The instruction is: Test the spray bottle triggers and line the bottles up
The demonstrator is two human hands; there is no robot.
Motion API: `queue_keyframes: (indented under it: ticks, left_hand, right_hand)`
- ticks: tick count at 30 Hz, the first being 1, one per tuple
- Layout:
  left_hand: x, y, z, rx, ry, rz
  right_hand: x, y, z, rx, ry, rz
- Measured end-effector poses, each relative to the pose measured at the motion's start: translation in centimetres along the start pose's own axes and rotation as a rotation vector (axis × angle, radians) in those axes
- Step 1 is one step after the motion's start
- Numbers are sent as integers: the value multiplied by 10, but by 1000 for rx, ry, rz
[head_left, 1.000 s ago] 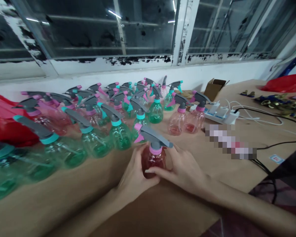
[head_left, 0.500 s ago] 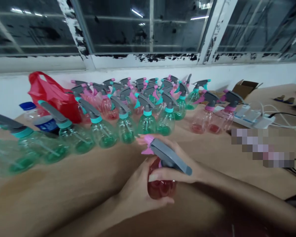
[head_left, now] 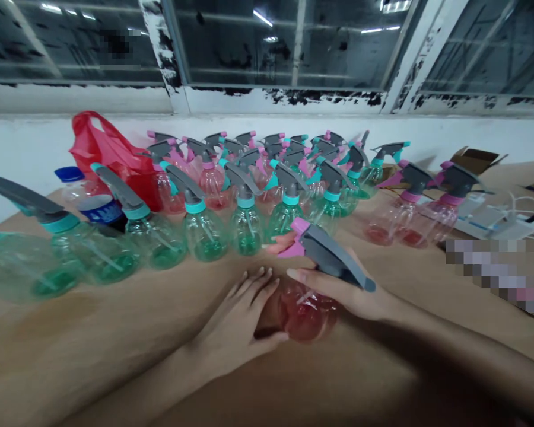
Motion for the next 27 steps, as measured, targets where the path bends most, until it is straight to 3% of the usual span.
queue_keyframes:
  ticks: [3, 8, 21, 27]
  left_hand:
    - [0, 1, 6, 81, 58, -7]
    - [-9, 2, 0, 129, 108, -14]
    - [-6, 0, 1, 80, 106, 5]
    - [-5, -1, 1, 76, 61, 4]
  right_hand:
    - [-4, 1, 0, -29, -19, 19]
    - [-2, 2, 0, -1, 26, 10]
    - [6, 4, 0, 13, -29, -75]
    - [2, 2, -1, -66, -128, 19]
Point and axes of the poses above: each hand's wrist, its own y-axis towards the middle knuckle, its own z-axis out of the palm, x = y × z, the point moved 5 cm from there along y, towards the middle knuckle, and after that the axes turned 9 degrees about x, right-handed, at the moved point
